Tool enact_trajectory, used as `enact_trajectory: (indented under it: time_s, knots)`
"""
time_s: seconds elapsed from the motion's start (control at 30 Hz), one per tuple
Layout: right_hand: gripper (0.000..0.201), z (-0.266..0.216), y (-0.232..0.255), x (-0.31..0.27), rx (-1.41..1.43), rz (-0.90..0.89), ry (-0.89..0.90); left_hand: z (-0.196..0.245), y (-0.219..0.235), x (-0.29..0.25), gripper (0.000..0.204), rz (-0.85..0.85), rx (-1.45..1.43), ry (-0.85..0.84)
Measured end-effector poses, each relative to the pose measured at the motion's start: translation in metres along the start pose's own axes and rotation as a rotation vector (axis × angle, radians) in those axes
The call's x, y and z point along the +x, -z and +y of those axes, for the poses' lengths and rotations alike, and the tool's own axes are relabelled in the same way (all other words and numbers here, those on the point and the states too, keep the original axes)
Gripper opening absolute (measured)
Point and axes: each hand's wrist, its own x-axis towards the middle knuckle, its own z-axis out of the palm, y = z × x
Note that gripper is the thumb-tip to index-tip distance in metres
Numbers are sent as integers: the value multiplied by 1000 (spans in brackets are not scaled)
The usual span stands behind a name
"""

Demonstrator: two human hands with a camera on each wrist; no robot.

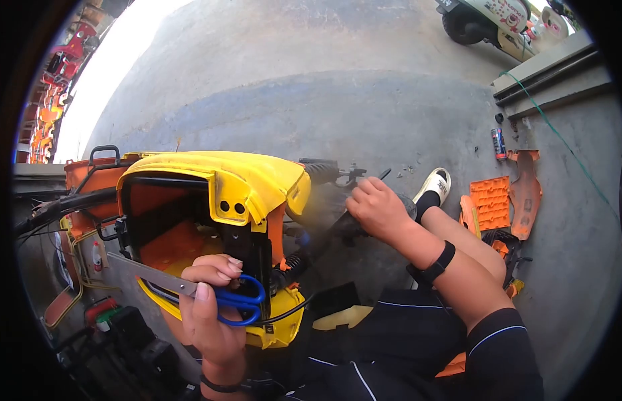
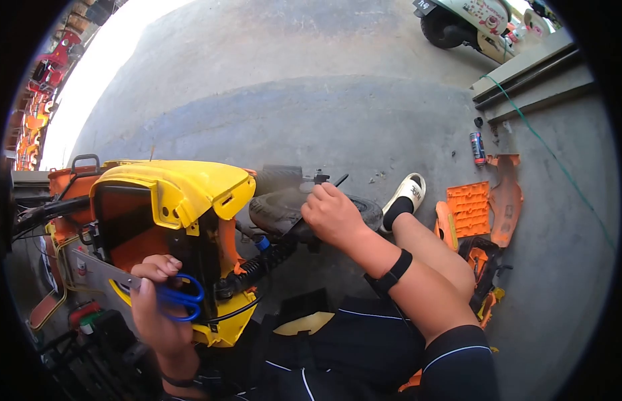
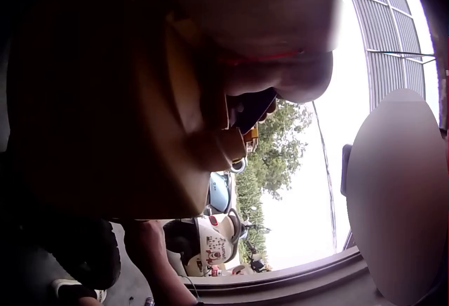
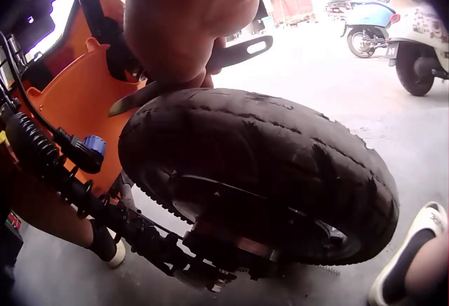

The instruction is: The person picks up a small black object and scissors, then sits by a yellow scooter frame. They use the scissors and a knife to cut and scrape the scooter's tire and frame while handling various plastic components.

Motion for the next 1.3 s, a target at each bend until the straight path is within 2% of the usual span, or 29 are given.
enact_trajectory:
  time_s: [0.1,0.17,0.2,0.27,0.4,0.47,0.5,0.57,0.67,0.87,1.1,1.2,1.3]
  knots:
    - [5,41,13,-3,122,49,-27,-2,5,1,23,-11,-25,-3]
    - [9,52,27,-3,188,116,-279,-4,6,-3,22,-2,-30,-14]
    - [9,49,31,-2,187,107,-261,-2,5,-2,22,-6,-16,-8]
    - [10,40,36,-2,485,-79,-465,0,3,-1,22,-1,0,-3]
    - [9,42,23,-5,624,-213,-447,0,2,-1,23,-2,31,4]
    - [10,50,14,-6,596,-351,-313,4,-1,-1,21,6,33,40]
    - [10,52,11,-6,599,-355,-316,4,-2,-1,21,4,34,46]
    - [13,52,7,-1,576,-274,-184,3,-3,0,22,1,50,28]
    - [17,46,11,12,572,-334,-232,-2,1,0,23,-8,28,-37]
    - [15,46,4,20,574,-420,-191,-3,3,1,23,-16,-7,-36]
    - [9,43,-4,21,607,-386,-178,-1,3,1,23,-18,13,-30]
    - [6,43,-12,18,619,-295,-151,-1,4,2,23,-13,18,-35]
    - [8,46,-17,15,678,-362,-165,-1,5,1,23,-26,18,-36]
